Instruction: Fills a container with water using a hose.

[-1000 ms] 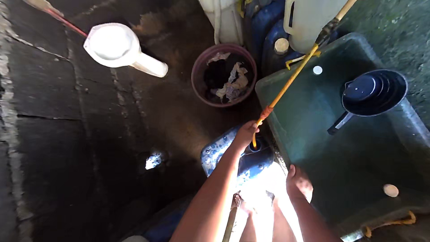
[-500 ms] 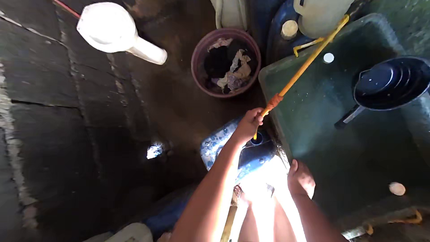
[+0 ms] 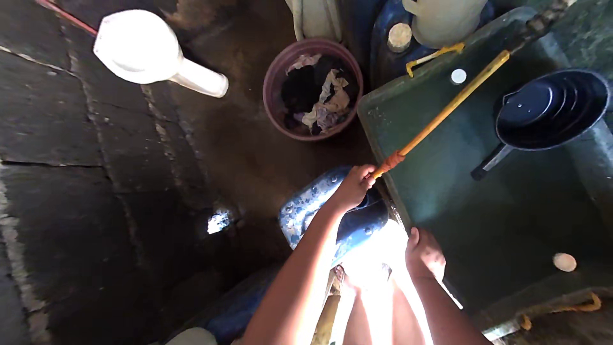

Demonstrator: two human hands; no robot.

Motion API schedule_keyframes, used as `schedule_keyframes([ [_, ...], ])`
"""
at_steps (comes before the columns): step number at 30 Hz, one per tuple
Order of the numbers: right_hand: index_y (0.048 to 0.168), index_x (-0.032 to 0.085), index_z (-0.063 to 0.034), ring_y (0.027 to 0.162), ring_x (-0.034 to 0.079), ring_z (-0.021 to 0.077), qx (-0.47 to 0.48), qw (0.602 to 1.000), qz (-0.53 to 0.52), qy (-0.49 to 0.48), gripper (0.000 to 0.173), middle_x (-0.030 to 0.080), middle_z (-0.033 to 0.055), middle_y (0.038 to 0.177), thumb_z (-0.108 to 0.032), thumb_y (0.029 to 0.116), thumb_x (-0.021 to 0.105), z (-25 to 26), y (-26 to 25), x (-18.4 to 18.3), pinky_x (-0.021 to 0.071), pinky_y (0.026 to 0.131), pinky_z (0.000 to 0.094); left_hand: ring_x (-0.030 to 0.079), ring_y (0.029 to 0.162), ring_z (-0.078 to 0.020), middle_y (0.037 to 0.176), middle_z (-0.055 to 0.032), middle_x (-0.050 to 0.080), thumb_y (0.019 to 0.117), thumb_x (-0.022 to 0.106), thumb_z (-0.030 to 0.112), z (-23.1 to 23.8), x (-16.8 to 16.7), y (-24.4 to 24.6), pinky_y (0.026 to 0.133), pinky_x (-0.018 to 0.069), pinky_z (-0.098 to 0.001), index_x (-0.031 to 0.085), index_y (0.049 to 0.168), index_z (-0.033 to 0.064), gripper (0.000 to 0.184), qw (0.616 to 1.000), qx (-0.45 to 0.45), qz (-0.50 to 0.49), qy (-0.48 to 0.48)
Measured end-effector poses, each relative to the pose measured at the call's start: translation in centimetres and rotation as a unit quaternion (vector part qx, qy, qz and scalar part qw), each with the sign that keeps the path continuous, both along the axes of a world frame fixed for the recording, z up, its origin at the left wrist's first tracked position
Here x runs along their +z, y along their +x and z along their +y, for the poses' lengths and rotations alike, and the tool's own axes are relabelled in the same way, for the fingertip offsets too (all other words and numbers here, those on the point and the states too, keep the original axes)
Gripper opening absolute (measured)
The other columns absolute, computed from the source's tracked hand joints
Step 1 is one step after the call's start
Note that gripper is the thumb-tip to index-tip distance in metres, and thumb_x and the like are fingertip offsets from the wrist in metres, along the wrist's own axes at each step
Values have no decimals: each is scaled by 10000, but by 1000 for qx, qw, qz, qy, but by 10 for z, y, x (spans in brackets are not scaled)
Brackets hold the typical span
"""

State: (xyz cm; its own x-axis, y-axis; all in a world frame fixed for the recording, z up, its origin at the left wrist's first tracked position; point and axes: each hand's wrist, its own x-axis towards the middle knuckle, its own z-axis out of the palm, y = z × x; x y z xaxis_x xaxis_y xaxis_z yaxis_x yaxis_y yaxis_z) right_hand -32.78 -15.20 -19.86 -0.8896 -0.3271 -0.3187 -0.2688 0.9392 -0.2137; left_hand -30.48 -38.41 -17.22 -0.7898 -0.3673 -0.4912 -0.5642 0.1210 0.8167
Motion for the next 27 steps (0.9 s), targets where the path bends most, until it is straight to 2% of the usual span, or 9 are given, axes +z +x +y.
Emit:
schedule_keyframes([
  [6,1074,748,16,1016,727,423,12,1000,20,-3,507,743,226,1075,-318,1090,368,2,1,-3,570,782,598,641,979,-232,1211,-171,609,1076,482,78,-7,-6,9,869,544,-395,555,1369,37,304,1000,10,-7,19],
  [11,1082,747,10,1023,723,430,1,1000,11,5,476,738,234,1096,-313,1091,397,0,1,0,567,785,605,647,960,-172,1167,-133,638,1093,452,87,-10,-3,15,858,544,-349,513,1412,58,326,999,32,-5,43],
  [16,1072,749,22,1000,729,446,11,999,36,-10,490,742,245,1075,-313,1083,391,1,2,-4,572,765,614,644,963,-163,1166,-127,648,1087,468,90,-10,-6,21,874,537,-347,513,1420,56,338,996,69,5,49],
  [24,1128,737,19,1053,715,435,-3,1000,-1,19,470,734,245,1120,-305,1093,399,-2,1,1,554,836,615,635,964,-170,1154,-133,640,1097,448,93,-7,-4,23,877,532,-350,511,1423,47,335,997,76,7,33],
  [27,1109,738,23,1036,718,439,3,1000,10,18,470,737,245,1097,-295,1095,393,-4,2,2,558,814,614,638,951,-172,1117,-122,655,1100,437,107,-7,-5,25,868,535,-357,506,1436,45,348,997,67,27,23],
])
